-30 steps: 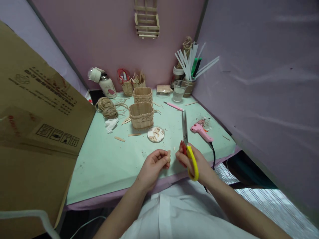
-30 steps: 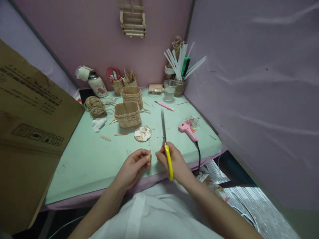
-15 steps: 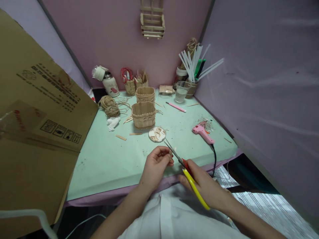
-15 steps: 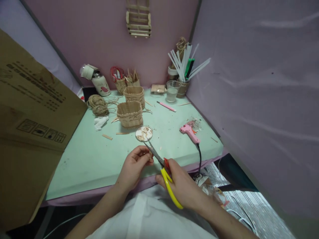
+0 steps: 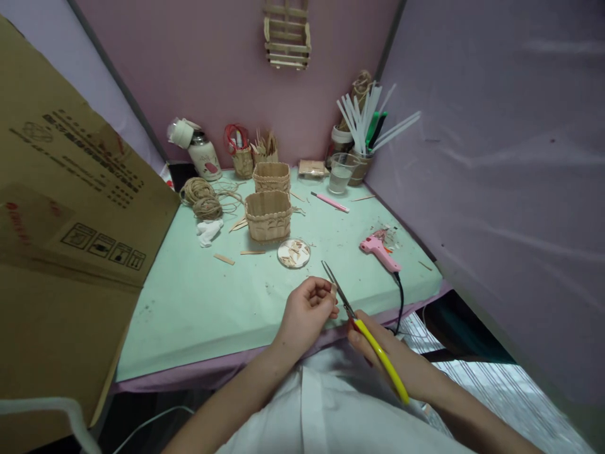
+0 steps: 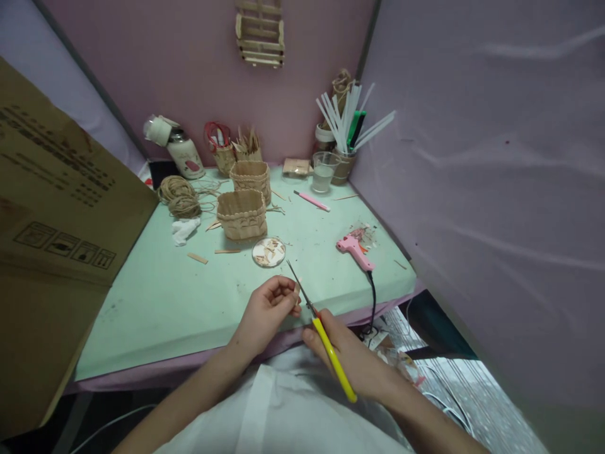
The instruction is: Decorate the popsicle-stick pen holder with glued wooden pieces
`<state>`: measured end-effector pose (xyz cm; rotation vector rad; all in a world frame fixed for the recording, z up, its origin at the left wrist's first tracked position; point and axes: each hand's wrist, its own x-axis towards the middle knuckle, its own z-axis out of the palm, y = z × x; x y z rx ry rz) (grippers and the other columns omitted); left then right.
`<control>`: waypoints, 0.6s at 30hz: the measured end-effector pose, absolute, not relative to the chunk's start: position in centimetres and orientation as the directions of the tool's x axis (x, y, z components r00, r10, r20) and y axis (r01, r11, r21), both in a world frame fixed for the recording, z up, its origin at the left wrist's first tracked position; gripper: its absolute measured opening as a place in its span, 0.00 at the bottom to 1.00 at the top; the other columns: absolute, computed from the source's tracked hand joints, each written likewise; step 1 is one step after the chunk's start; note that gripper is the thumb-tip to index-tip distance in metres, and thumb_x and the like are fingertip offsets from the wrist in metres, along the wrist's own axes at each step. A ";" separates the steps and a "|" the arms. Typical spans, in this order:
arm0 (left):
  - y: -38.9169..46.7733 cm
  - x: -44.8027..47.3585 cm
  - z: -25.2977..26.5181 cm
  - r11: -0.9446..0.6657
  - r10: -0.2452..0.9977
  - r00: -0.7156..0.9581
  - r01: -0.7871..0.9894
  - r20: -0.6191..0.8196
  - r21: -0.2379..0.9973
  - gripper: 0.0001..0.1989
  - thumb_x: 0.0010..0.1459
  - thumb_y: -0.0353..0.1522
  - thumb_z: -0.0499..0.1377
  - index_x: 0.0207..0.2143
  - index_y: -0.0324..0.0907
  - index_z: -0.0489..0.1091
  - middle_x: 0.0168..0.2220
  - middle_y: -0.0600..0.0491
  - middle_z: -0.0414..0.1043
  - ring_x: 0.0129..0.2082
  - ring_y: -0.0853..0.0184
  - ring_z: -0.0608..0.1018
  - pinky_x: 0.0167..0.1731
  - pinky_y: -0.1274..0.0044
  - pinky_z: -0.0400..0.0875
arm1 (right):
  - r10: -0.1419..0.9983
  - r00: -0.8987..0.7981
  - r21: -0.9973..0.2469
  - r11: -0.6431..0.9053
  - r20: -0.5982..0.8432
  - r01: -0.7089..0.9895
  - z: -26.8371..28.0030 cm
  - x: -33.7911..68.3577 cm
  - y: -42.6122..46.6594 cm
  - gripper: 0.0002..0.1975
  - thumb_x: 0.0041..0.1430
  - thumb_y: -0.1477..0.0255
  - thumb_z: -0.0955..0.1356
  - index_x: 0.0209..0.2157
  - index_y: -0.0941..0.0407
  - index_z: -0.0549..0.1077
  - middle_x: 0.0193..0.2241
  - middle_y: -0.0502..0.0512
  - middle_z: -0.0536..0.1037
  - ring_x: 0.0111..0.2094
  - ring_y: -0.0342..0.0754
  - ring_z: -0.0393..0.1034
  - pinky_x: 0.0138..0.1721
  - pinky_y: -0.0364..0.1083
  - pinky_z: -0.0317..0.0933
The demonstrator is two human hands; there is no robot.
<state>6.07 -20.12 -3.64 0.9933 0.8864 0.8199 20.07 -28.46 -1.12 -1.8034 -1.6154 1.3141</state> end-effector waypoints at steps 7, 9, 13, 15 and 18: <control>-20.0 5.9 -4.4 0.338 0.867 0.437 -0.162 -0.240 0.927 0.07 0.49 0.31 0.61 0.30 0.39 0.67 0.23 0.58 0.67 0.21 0.73 0.74 0.27 0.79 0.71 | 0.930 -0.066 -0.758 -0.251 -0.360 0.603 -1.6 20.0 -28.5 0.19 0.61 0.52 0.57 0.29 0.53 0.59 0.26 0.49 0.65 0.28 0.46 0.59 0.34 0.48 0.60; -19.9 5.9 -4.6 0.362 0.852 0.456 -0.158 -0.257 0.919 0.07 0.49 0.31 0.61 0.30 0.39 0.67 0.23 0.58 0.67 0.21 0.73 0.74 0.27 0.79 0.72 | 0.930 -0.036 -0.745 -0.269 -0.365 0.611 -2.0 20.0 -28.6 0.18 0.61 0.53 0.58 0.29 0.53 0.59 0.26 0.49 0.65 0.27 0.46 0.59 0.33 0.47 0.60; -19.7 6.3 -4.8 0.424 0.813 0.492 -0.132 -0.312 0.896 0.05 0.47 0.29 0.60 0.29 0.39 0.67 0.23 0.58 0.68 0.21 0.73 0.74 0.27 0.79 0.72 | 0.932 0.031 -0.750 -0.310 -0.361 0.585 -2.8 20.3 -29.1 0.17 0.61 0.55 0.58 0.28 0.53 0.61 0.26 0.50 0.68 0.29 0.46 0.62 0.34 0.47 0.62; -19.7 6.7 -4.9 0.455 0.791 0.511 -0.125 -0.336 0.882 0.05 0.46 0.28 0.60 0.28 0.39 0.66 0.22 0.58 0.67 0.21 0.73 0.73 0.27 0.79 0.71 | 0.936 0.054 -0.750 -0.313 -0.349 0.583 -3.1 20.5 -29.5 0.17 0.61 0.55 0.59 0.28 0.53 0.62 0.26 0.50 0.69 0.28 0.47 0.63 0.35 0.47 0.63; -19.7 7.4 -5.0 0.489 0.755 0.549 -0.109 -0.358 0.865 0.04 0.46 0.27 0.59 0.28 0.39 0.66 0.21 0.58 0.67 0.20 0.74 0.73 0.26 0.80 0.70 | 0.931 0.096 -0.740 -0.341 -0.353 0.580 -3.5 20.9 -30.0 0.17 0.60 0.55 0.59 0.27 0.53 0.62 0.25 0.51 0.69 0.28 0.48 0.63 0.34 0.48 0.63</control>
